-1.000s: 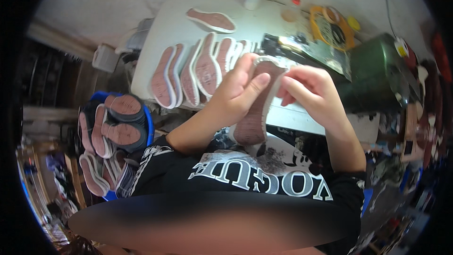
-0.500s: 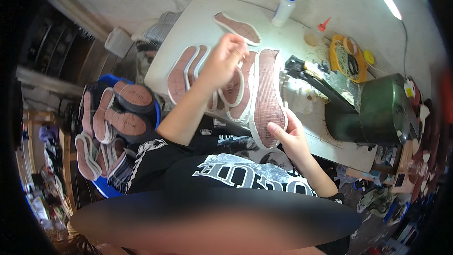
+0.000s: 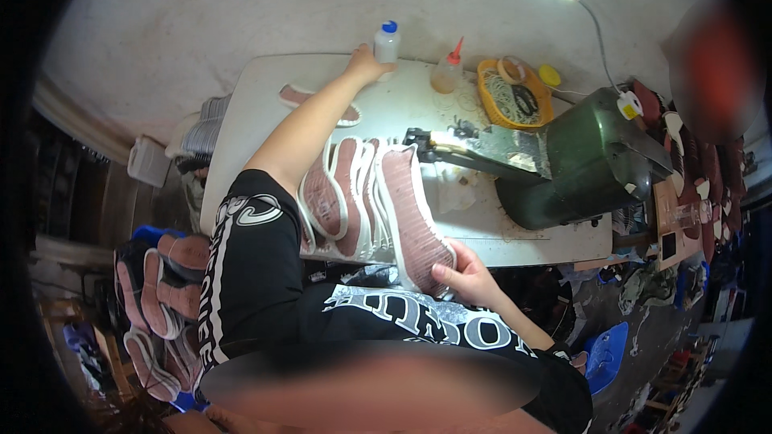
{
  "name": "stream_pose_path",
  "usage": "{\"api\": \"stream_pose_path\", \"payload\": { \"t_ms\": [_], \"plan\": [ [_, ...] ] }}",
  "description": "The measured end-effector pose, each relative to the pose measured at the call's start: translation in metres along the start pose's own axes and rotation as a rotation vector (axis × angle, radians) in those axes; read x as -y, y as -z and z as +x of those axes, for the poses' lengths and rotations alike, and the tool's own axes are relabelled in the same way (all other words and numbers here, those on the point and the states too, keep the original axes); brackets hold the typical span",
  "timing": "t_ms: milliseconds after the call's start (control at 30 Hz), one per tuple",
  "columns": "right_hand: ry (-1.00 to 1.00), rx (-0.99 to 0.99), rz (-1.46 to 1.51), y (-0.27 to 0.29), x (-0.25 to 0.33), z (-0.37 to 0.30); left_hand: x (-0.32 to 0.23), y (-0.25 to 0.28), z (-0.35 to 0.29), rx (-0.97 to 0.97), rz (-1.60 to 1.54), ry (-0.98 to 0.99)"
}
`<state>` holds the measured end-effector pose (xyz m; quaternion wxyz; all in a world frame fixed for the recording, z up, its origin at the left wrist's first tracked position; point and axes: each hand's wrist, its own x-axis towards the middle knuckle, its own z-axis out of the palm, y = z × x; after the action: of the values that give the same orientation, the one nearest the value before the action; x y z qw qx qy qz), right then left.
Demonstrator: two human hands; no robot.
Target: Applying glue and attaching white lining to shoe insoles or uppers.
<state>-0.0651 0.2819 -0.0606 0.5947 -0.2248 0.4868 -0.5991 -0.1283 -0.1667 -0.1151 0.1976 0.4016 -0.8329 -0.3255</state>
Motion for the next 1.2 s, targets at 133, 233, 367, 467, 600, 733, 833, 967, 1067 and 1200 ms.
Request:
{"api": "stream_pose_path", "payload": {
  "t_ms": [133, 233, 367, 467, 600, 733, 833, 967, 1067, 1200],
  "plan": [
    [-0.023, 0.015, -0.035, 0.001, 0.005, -0.002, 0.002, -0.015, 0.031, -0.068, -0.174, 0.030],
    [0.016, 0.039, -0.145, 0.001, 0.010, -0.003, 0.009, -0.012, 0.025, -0.097, -0.199, -0.030],
    [0.202, 0.033, -0.101, -0.011, 0.018, 0.010, 0.003, 0.025, -0.005, -0.105, -0.265, -0.050],
    [0.293, -0.003, -0.260, -0.001, 0.009, 0.017, -0.029, 0.078, -0.057, -0.115, -0.343, -0.213],
    [0.433, 0.064, -0.652, -0.013, 0.031, 0.039, -0.055, 0.150, -0.143, -0.016, -0.468, -0.230],
    [0.482, 0.090, -0.595, -0.013, 0.026, 0.053, -0.087, 0.182, -0.224, 0.219, -0.611, -0.230],
    [0.590, 0.179, -0.721, -0.023, 0.024, 0.063, -0.090, 0.179, -0.272, 0.344, -0.572, -0.227],
    [0.665, 0.143, -0.758, -0.043, 0.027, 0.058, -0.107, 0.158, -0.306, 0.398, -0.492, -0.206],
    [0.652, 0.099, -0.786, -0.054, 0.032, 0.046, -0.099, 0.134, -0.315, 0.169, -0.421, -0.486],
    [0.607, 0.028, -0.694, -0.054, 0.025, 0.040, -0.101, 0.124, -0.324, 0.121, -0.348, -0.408]
  ]
}}
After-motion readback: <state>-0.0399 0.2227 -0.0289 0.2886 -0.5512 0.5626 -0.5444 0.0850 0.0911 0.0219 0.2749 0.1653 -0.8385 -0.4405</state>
